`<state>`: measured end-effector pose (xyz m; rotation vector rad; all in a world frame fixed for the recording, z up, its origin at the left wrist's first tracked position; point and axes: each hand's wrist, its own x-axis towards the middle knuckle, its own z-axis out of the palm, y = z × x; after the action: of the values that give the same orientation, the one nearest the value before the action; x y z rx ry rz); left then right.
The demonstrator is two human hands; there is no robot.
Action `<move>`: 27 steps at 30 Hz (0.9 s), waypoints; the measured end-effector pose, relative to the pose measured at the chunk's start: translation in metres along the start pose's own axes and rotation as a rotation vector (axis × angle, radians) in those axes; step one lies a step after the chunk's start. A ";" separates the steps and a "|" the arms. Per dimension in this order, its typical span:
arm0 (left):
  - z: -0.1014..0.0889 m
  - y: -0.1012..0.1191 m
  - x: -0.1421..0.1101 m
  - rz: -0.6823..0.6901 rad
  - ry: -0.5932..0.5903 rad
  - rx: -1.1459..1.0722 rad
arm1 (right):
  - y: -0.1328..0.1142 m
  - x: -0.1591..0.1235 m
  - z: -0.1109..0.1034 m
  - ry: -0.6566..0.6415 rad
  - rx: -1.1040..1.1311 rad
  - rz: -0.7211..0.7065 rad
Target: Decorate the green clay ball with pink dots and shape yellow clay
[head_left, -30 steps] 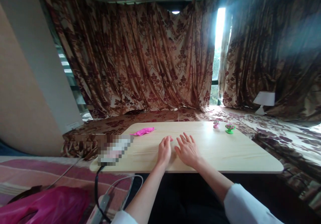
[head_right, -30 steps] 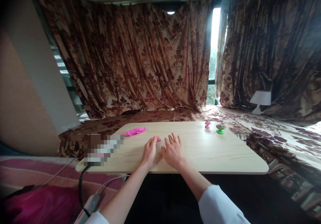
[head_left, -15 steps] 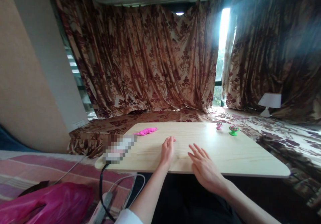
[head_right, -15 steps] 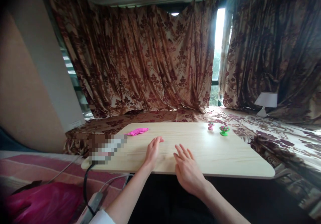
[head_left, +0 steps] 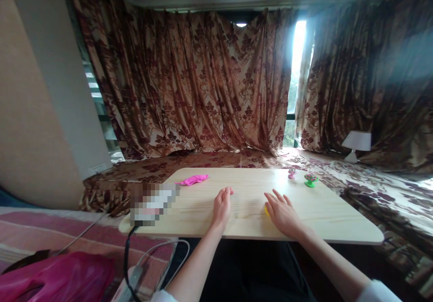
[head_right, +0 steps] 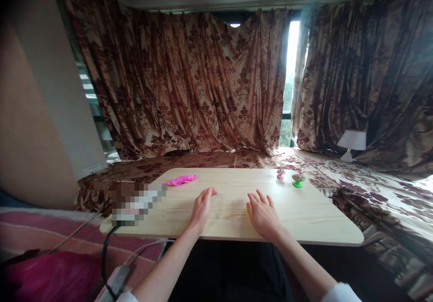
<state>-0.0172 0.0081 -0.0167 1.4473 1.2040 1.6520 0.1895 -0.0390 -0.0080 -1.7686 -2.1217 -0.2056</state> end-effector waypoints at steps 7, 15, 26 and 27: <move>0.000 -0.007 0.003 0.022 -0.002 0.012 | -0.075 -0.011 0.005 0.117 0.066 -0.183; 0.001 -0.012 0.005 0.085 -0.026 0.067 | -0.022 0.053 0.007 0.012 0.052 0.171; -0.175 0.031 0.063 0.096 0.164 1.103 | -0.016 0.009 0.027 0.131 0.085 0.013; -0.194 0.031 0.068 -0.003 0.166 1.200 | -0.015 0.010 0.027 0.131 0.087 0.011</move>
<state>-0.2163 0.0123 0.0423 1.9249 2.5089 0.9978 0.1681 -0.0234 -0.0274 -1.6695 -1.9981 -0.2163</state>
